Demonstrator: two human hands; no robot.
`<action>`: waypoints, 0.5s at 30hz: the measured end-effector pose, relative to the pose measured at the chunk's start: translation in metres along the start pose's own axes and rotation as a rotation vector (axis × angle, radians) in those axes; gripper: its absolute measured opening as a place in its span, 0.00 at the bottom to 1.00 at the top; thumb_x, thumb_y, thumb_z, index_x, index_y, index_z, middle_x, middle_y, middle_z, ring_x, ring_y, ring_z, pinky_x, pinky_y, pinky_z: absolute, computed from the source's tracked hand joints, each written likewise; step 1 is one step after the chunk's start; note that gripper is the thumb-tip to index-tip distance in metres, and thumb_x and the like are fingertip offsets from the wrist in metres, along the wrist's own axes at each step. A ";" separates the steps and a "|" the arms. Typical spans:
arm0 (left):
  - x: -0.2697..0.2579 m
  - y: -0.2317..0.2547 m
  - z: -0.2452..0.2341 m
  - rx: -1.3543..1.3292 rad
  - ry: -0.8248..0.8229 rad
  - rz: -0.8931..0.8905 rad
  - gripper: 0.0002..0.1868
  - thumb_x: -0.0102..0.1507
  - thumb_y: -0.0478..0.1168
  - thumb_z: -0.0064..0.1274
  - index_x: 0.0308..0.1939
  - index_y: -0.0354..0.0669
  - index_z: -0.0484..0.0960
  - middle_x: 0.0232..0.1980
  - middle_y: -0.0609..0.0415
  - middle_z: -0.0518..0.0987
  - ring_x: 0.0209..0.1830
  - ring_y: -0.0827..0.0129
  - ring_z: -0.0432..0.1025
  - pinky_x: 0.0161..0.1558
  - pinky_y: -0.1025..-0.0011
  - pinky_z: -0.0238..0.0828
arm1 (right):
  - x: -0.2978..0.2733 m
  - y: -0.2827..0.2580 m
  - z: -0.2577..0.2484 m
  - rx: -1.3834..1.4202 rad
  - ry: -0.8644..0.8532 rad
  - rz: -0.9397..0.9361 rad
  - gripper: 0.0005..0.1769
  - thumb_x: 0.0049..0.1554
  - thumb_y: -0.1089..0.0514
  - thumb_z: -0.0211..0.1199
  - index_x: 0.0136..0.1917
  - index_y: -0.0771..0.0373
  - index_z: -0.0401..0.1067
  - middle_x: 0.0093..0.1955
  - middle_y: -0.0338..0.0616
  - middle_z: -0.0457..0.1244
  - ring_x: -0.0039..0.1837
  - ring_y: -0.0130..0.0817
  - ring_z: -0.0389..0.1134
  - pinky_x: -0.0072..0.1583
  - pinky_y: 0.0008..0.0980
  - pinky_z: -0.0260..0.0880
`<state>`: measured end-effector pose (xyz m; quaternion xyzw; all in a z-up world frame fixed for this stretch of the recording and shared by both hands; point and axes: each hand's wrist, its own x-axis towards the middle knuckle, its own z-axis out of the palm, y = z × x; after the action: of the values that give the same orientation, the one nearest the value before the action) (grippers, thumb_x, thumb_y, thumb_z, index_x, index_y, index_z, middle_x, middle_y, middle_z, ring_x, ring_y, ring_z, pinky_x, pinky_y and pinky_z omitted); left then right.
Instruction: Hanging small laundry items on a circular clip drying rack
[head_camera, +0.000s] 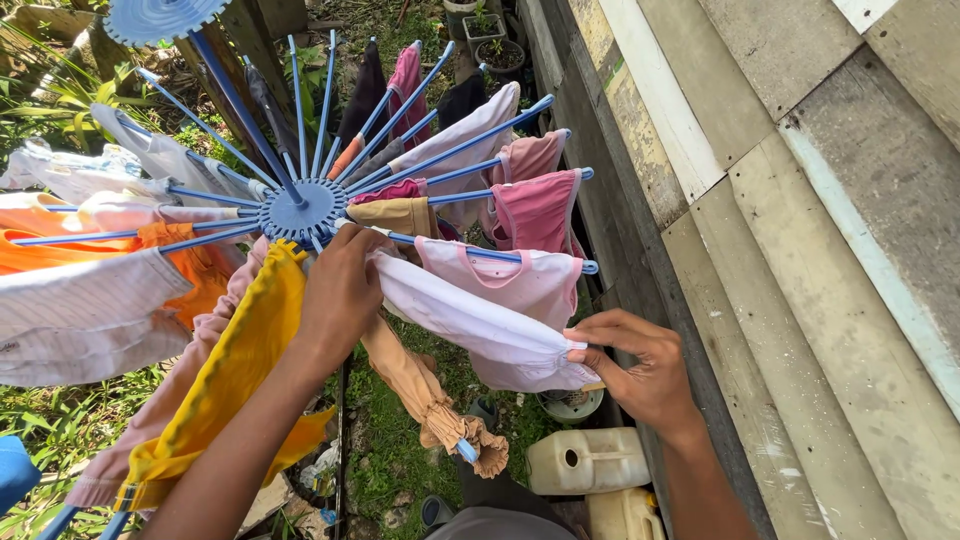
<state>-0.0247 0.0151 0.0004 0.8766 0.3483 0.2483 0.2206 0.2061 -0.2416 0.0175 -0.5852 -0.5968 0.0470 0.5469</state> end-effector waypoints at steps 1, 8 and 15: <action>0.000 0.000 0.001 0.000 0.000 0.000 0.16 0.60 0.21 0.51 0.49 0.36 0.84 0.51 0.41 0.78 0.51 0.44 0.78 0.53 0.56 0.76 | 0.000 -0.003 0.000 0.000 0.001 0.000 0.05 0.52 0.63 0.73 0.44 0.62 0.84 0.39 0.47 0.73 0.41 0.39 0.76 0.44 0.36 0.75; 0.001 -0.009 0.013 0.022 0.023 -0.019 0.19 0.59 0.23 0.47 0.50 0.40 0.83 0.51 0.47 0.78 0.47 0.49 0.76 0.43 0.51 0.71 | -0.007 -0.019 0.002 -0.240 -0.004 0.017 0.12 0.53 0.62 0.72 0.52 0.61 0.81 0.46 0.42 0.71 0.45 0.28 0.74 0.47 0.23 0.77; 0.001 -0.017 0.016 0.054 0.022 -0.008 0.20 0.57 0.22 0.49 0.49 0.41 0.83 0.52 0.48 0.78 0.45 0.46 0.77 0.40 0.48 0.72 | -0.008 -0.022 0.009 -0.259 -0.001 0.221 0.11 0.52 0.57 0.73 0.50 0.57 0.83 0.44 0.36 0.73 0.42 0.20 0.71 0.35 0.22 0.62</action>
<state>-0.0232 0.0238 -0.0209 0.8781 0.3606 0.2475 0.1941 0.1837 -0.2494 0.0244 -0.7128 -0.5301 0.0298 0.4583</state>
